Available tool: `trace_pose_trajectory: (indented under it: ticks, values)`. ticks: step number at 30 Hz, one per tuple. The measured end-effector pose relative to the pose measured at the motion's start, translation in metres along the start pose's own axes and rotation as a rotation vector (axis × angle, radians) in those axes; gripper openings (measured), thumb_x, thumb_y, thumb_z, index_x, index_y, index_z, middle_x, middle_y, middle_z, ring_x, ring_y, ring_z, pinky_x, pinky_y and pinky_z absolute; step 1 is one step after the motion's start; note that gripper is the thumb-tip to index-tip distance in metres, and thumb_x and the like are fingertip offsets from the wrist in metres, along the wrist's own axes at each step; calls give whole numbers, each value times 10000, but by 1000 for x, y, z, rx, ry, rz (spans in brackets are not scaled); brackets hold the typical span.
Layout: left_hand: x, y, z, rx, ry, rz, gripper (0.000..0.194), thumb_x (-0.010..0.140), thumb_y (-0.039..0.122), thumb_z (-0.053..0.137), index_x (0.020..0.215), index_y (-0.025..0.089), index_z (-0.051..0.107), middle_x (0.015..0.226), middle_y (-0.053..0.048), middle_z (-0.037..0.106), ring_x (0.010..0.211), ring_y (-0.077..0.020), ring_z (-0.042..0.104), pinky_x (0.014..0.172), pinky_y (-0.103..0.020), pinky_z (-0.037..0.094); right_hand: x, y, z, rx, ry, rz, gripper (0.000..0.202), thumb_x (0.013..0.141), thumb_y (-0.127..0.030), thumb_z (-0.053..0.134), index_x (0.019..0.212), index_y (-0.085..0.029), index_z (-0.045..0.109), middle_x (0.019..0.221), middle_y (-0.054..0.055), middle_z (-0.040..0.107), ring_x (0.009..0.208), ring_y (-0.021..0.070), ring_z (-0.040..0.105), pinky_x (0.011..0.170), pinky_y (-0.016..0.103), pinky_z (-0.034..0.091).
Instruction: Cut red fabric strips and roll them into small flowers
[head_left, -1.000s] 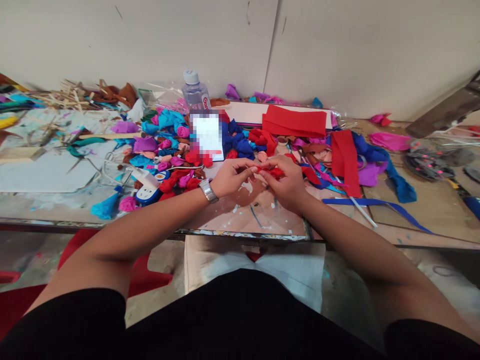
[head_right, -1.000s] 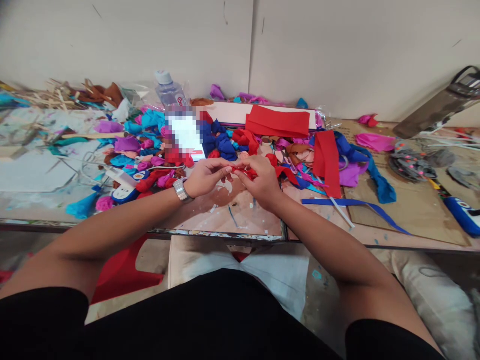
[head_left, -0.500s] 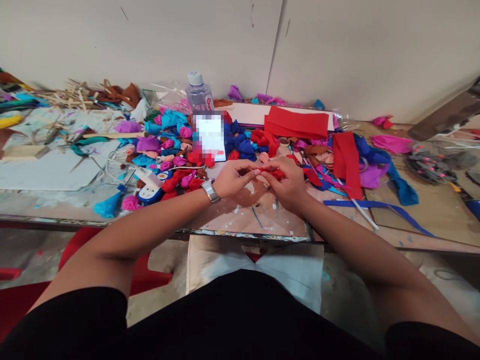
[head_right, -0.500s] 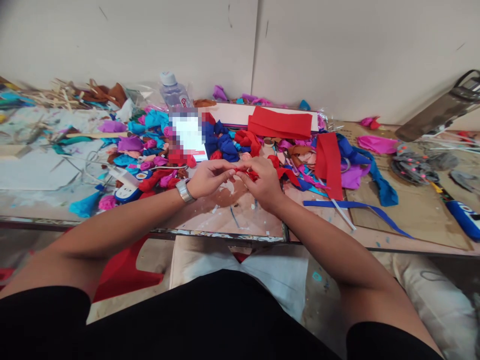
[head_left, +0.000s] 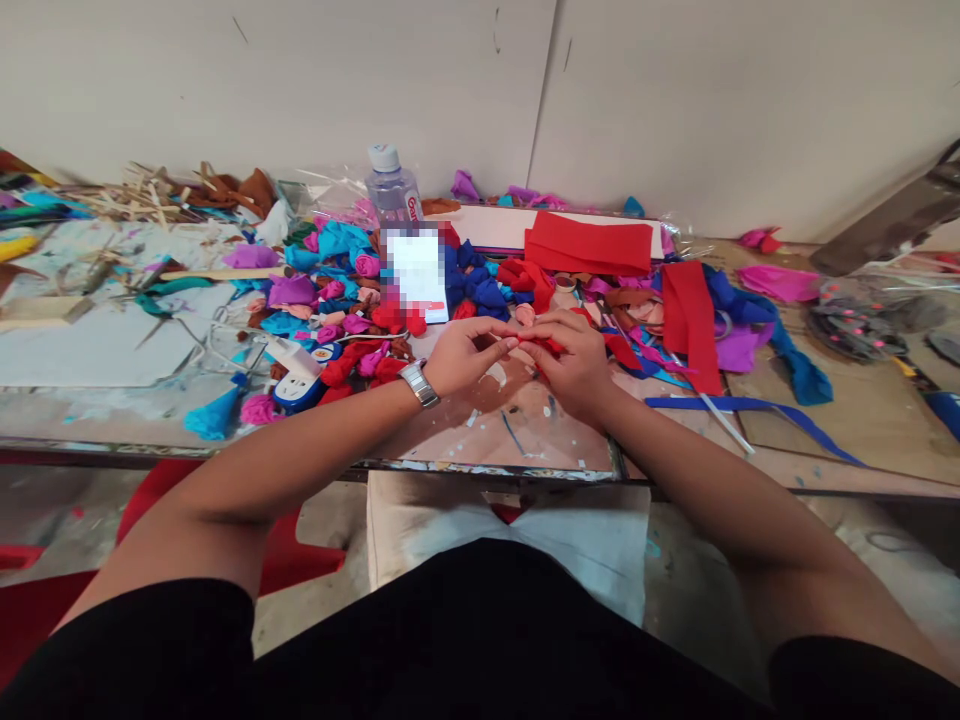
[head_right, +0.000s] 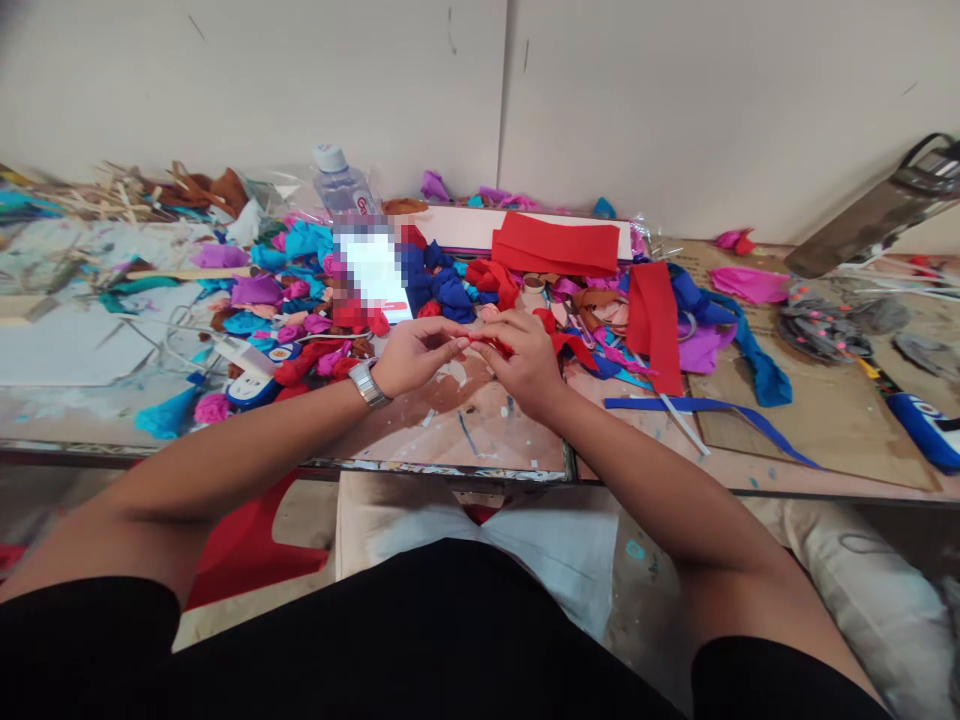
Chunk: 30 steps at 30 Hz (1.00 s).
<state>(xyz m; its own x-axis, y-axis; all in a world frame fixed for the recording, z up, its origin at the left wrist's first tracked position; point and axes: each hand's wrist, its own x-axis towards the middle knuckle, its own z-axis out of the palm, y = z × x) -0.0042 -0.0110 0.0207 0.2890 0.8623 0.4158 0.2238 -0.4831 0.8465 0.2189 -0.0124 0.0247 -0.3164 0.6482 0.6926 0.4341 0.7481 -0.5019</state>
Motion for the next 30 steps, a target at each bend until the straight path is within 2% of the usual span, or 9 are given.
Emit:
trace_pose_trajectory:
  ticks: [6,13,17,30]
  values:
    - [2,4,0,-105,-21,-20,485,886,615,835,989,141,815,851,-89,813,663,-132,712,621,-238,555,1,0,0,7,-5,1,154,1006,-447,766,1037,-302,808,1058,43,808,1052,282,736,952,482,557]
    - [5,6,0,-249,-62,-39,504,897,639,821,963,144,751,772,-56,765,652,-134,727,581,-224,543,2,-1,0,19,24,-3,171,985,-465,792,1018,-298,804,1035,41,821,1026,278,746,934,467,565]
    - [5,6,1,-264,-49,-35,514,924,657,785,989,149,730,738,-40,746,615,-118,691,581,-225,538,2,-5,-1,32,12,15,152,1013,-426,752,1079,-305,816,1104,49,826,1081,282,753,986,483,572]
    - [4,1,2,-284,-26,-46,499,956,634,763,1019,141,719,714,-43,754,600,-108,679,595,-215,543,3,-5,-2,29,41,-21,114,1009,-357,765,1073,-278,816,1075,53,830,1050,269,761,962,454,563]
